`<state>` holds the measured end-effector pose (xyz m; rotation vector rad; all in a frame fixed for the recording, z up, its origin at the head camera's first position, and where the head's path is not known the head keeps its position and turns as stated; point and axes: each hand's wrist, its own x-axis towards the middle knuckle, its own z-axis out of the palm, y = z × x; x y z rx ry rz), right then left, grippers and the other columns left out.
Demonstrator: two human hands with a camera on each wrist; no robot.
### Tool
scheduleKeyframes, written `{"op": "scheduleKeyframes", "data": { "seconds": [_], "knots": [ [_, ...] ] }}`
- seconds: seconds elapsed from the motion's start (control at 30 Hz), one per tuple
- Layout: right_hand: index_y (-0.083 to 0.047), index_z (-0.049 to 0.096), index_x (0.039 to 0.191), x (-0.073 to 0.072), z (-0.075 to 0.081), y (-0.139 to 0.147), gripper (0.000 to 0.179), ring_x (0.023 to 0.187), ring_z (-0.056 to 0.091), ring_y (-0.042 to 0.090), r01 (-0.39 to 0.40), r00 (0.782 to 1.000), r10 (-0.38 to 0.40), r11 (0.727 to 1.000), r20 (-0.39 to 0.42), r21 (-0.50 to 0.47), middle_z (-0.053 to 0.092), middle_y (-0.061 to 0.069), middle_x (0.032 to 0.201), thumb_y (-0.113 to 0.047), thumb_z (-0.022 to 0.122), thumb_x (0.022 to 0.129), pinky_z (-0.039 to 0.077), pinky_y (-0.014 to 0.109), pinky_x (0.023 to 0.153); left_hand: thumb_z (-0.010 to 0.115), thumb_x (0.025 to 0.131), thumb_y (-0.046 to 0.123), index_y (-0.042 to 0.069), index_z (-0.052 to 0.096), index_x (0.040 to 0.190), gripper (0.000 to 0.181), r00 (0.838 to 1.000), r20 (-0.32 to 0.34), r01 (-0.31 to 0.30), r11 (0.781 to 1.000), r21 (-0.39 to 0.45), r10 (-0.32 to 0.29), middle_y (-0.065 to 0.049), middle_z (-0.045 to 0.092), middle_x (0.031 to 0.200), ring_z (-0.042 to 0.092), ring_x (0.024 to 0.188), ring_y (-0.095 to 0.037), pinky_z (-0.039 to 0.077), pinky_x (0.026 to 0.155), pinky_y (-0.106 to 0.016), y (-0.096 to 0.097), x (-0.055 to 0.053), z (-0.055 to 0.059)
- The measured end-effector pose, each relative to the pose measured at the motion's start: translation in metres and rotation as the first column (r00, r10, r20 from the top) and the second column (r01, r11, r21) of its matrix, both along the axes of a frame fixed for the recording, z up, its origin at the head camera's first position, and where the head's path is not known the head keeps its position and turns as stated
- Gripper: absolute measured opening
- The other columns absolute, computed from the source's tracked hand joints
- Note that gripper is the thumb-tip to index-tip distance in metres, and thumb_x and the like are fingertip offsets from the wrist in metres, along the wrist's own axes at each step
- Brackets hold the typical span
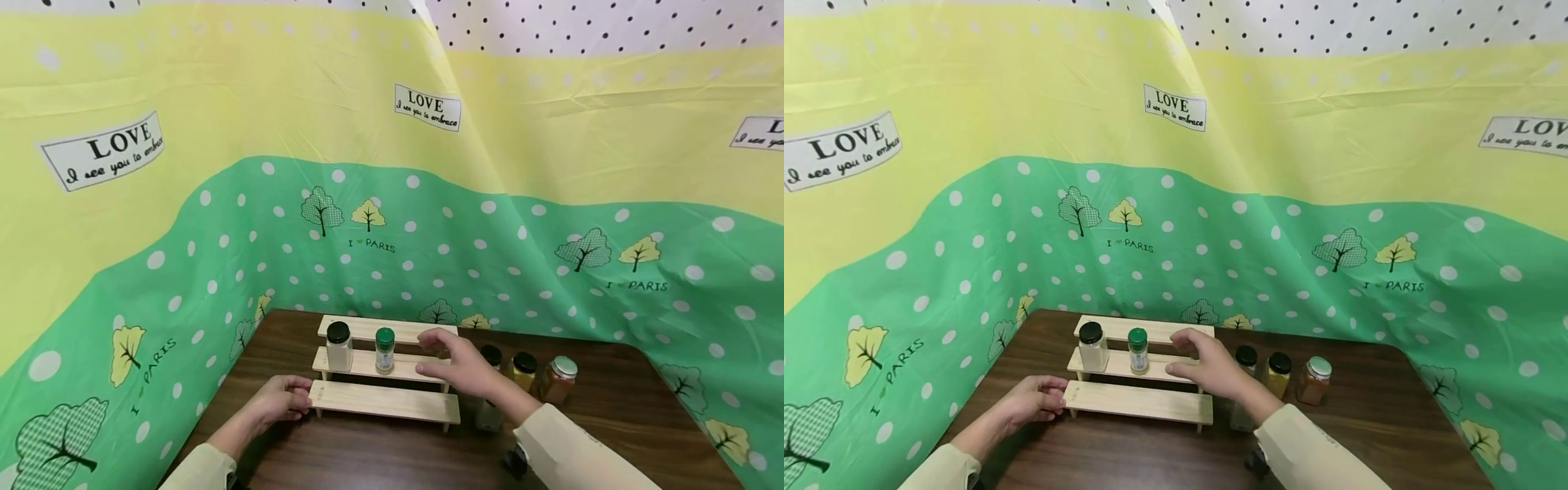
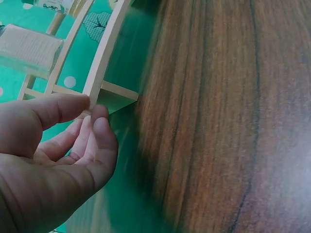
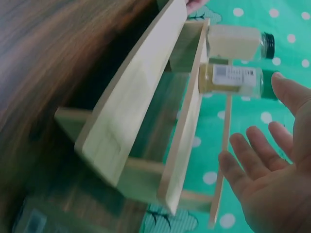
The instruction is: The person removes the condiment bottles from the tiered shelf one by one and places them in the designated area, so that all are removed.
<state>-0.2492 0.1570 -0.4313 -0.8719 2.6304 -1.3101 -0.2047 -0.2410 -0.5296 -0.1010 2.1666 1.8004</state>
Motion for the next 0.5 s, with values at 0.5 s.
{"op": "scheduleKeyframes", "data": {
  "seconds": [0.5],
  "knots": [
    [-0.014, 0.053, 0.142, -0.003, -0.008, -0.055, 0.053, 0.122, 0.065, 0.032, -0.012, 0.992, 0.028, 0.992, 0.119, -0.129, 0.064, 0.011, 0.134, -0.02, 0.076, 0.095, 0.057, 0.048, 0.097, 0.073, 0.082, -0.008, -0.014, 0.056, 0.128, 0.05, 1.0, -0.009, 0.017, 0.999, -0.052, -0.017, -0.011, 0.064, 0.097, 0.069, 0.079, -0.02, 0.059, 0.069, -0.036, 0.0, -0.004, 0.008]
  ]
}}
